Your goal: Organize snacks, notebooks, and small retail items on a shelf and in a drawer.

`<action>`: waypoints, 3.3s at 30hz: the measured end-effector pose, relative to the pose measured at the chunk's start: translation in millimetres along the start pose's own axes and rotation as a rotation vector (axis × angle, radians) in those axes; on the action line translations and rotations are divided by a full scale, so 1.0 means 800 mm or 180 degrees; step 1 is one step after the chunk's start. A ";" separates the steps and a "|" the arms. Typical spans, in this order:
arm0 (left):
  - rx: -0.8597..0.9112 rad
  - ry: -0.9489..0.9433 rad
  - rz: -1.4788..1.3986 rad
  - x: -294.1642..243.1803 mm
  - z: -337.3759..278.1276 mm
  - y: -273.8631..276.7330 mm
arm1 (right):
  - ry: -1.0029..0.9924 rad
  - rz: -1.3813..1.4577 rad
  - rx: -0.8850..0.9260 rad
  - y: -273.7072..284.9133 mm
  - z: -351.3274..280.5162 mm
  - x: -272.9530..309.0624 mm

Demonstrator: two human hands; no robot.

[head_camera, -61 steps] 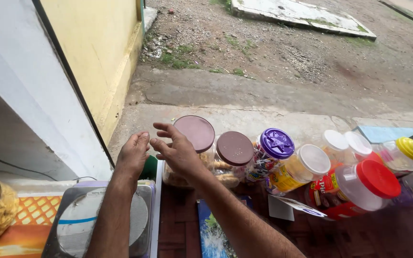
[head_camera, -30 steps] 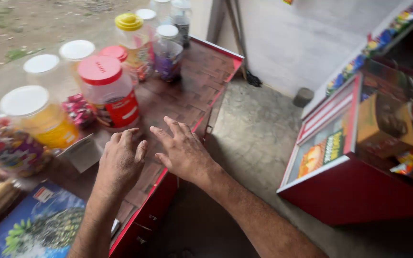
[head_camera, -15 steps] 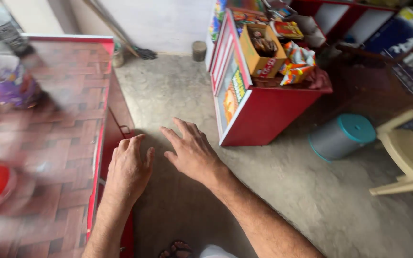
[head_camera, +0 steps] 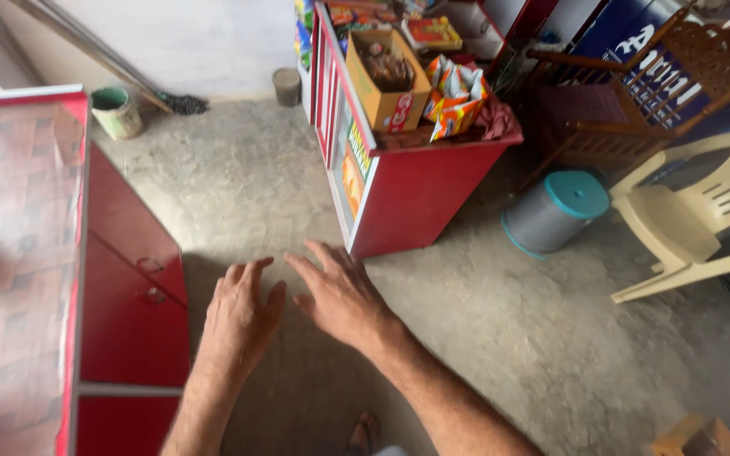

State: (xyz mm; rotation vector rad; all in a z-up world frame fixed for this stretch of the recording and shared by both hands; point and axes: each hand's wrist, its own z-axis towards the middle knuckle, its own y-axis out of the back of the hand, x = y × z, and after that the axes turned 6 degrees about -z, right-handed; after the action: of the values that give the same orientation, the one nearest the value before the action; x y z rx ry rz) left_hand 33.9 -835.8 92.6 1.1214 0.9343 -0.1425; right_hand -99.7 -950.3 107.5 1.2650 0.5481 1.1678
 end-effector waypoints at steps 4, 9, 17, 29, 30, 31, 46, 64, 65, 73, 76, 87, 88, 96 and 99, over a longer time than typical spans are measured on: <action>0.0113 0.0088 0.0049 -0.038 0.039 -0.042 | -0.0193 0.0076 0.0215 0.026 0.007 -0.051; 0.0192 -0.0127 -0.0162 -0.083 0.084 -0.093 | -0.0417 -0.0071 0.0130 0.059 0.010 -0.116; 0.0596 -0.0362 -0.0171 -0.145 0.164 -0.164 | -0.0917 -0.0269 0.0015 0.086 0.017 -0.213; 0.1006 -0.1280 -0.0517 -0.223 0.308 -0.266 | -0.1489 -0.0609 -0.0417 0.120 0.036 -0.353; 0.0960 -0.1479 -0.0525 -0.230 0.325 -0.275 | -0.1473 -0.0668 -0.0517 0.124 0.043 -0.367; 0.0989 -0.1512 -0.0517 -0.238 0.330 -0.280 | -0.1512 -0.0670 -0.0538 0.122 0.042 -0.379; 0.0691 -0.1902 -0.0644 -0.369 0.445 -0.464 | -0.1293 -0.0611 -0.0668 0.182 0.031 -0.641; 0.0800 -0.1057 -0.0289 -0.553 0.587 -0.619 | -0.1068 -0.0411 -0.0500 0.277 0.067 -0.910; 0.0703 -0.1110 -0.0323 -0.555 0.599 -0.631 | -0.0990 -0.0457 -0.0480 0.277 0.073 -0.926; 0.0545 -0.1100 -0.0379 -0.586 0.713 -0.692 | -0.0767 -0.0548 -0.0407 0.294 0.156 -1.039; 0.0432 -0.1125 -0.0377 -0.598 0.740 -0.695 | -0.0806 -0.0486 -0.0420 0.292 0.181 -1.068; -0.0193 -0.0446 -0.0197 -0.607 0.828 -0.717 | 0.0020 -0.0106 -0.0161 0.269 0.294 -1.165; -0.0262 -0.0317 -0.0182 -0.607 0.826 -0.722 | 0.0133 -0.0051 -0.0084 0.267 0.299 -1.171; -0.0889 0.0342 0.0030 -0.615 0.845 -0.743 | 0.0896 0.0105 0.0108 0.264 0.363 -1.214; -0.1235 0.0334 0.0145 -0.617 0.844 -0.741 | 0.1025 0.0224 0.0220 0.265 0.383 -1.212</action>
State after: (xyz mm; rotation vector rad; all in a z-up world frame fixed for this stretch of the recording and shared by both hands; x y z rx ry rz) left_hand -209.2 -1832.0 96.4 0.7945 0.9789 0.1326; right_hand -275.9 -1973.5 134.2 1.1680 0.7914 1.4340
